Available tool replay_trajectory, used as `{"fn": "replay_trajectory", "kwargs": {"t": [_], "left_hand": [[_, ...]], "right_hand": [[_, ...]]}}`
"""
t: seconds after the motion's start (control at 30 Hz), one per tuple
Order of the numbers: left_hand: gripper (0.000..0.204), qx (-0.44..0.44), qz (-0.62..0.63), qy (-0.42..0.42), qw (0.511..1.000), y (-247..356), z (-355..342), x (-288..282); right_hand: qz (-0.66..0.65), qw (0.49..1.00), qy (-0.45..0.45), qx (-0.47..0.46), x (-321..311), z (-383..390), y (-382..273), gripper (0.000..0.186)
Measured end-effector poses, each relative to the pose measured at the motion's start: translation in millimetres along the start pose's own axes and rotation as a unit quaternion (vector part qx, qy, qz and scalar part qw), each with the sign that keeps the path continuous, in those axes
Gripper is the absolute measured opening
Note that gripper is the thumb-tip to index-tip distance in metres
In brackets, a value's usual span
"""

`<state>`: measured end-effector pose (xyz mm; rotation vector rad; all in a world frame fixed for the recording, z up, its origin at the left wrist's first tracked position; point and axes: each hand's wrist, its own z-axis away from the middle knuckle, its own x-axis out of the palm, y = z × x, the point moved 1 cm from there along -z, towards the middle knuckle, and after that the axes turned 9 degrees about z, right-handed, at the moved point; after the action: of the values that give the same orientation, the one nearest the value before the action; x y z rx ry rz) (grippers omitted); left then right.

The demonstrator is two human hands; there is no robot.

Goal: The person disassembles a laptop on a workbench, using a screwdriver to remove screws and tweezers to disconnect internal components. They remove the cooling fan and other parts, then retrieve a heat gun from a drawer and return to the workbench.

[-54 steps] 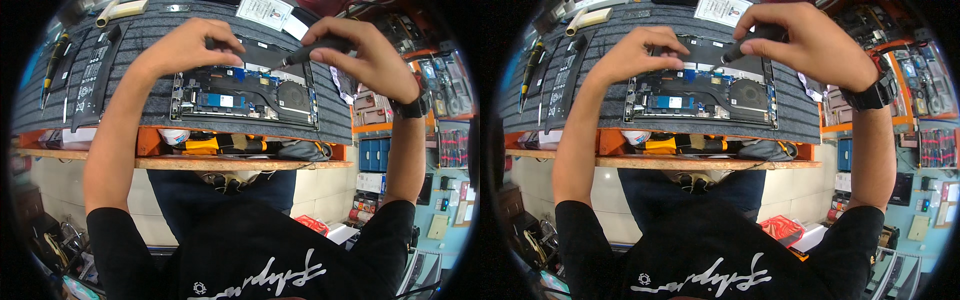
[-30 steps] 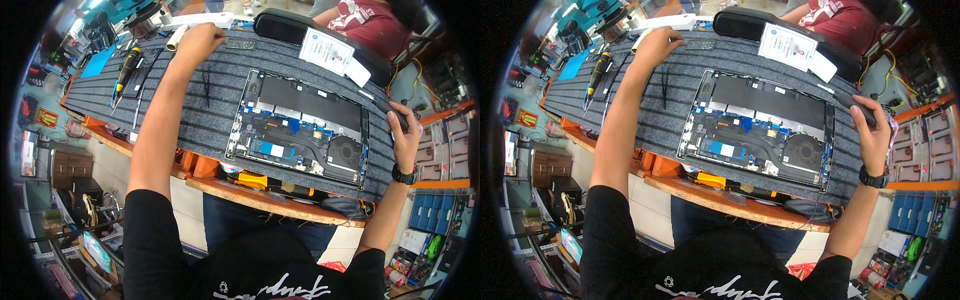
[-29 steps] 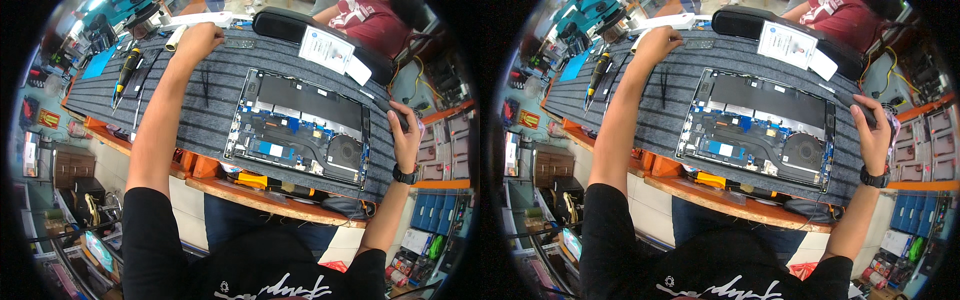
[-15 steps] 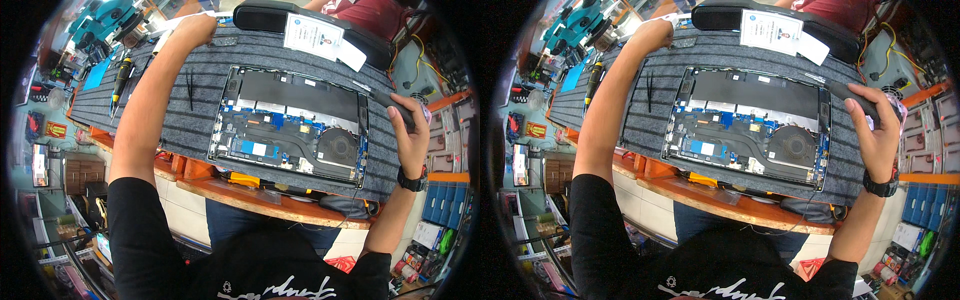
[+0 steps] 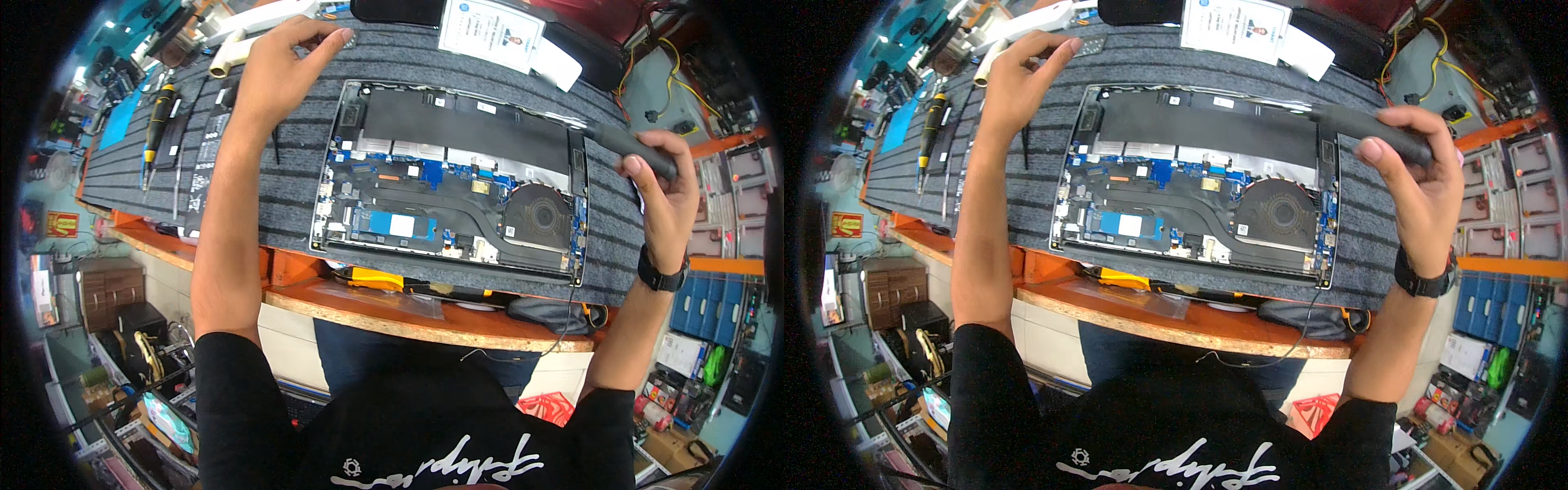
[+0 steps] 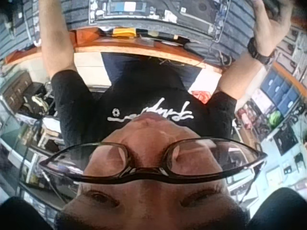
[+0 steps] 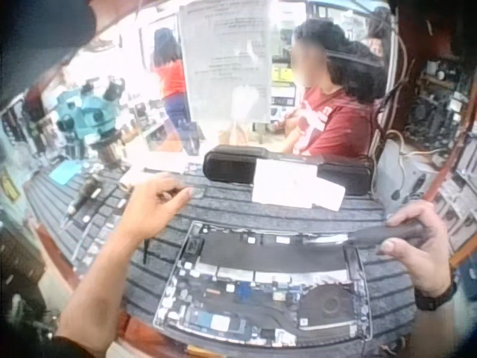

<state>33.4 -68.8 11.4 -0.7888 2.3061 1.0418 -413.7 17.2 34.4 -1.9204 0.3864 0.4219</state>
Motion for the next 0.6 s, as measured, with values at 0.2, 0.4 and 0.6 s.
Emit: {"fn": "replay_trajectory", "kwargs": {"t": [0.2, 0.4, 0.6], "left_hand": [[0.023, 0.069, 0.044, -0.022, 0.996, -15.8, 7.7, 28.3], [0.023, 0.117, -0.023, -0.073, 0.990, 16.1, 14.2, 9.7], [0.018, 0.132, -0.023, -0.012, 0.991, 24.0, 10.5, 11.1]], "right_hand": [[0.204, 0.939, -0.202, -0.188, 20.2, -29.2, -83.9, 0.028], [0.348, 0.851, -0.339, -0.200, 41.1, -55.3, -112.2, 0.023], [0.343, 0.822, -0.375, -0.258, 71.3, -69.0, -116.8, 0.023]]}}
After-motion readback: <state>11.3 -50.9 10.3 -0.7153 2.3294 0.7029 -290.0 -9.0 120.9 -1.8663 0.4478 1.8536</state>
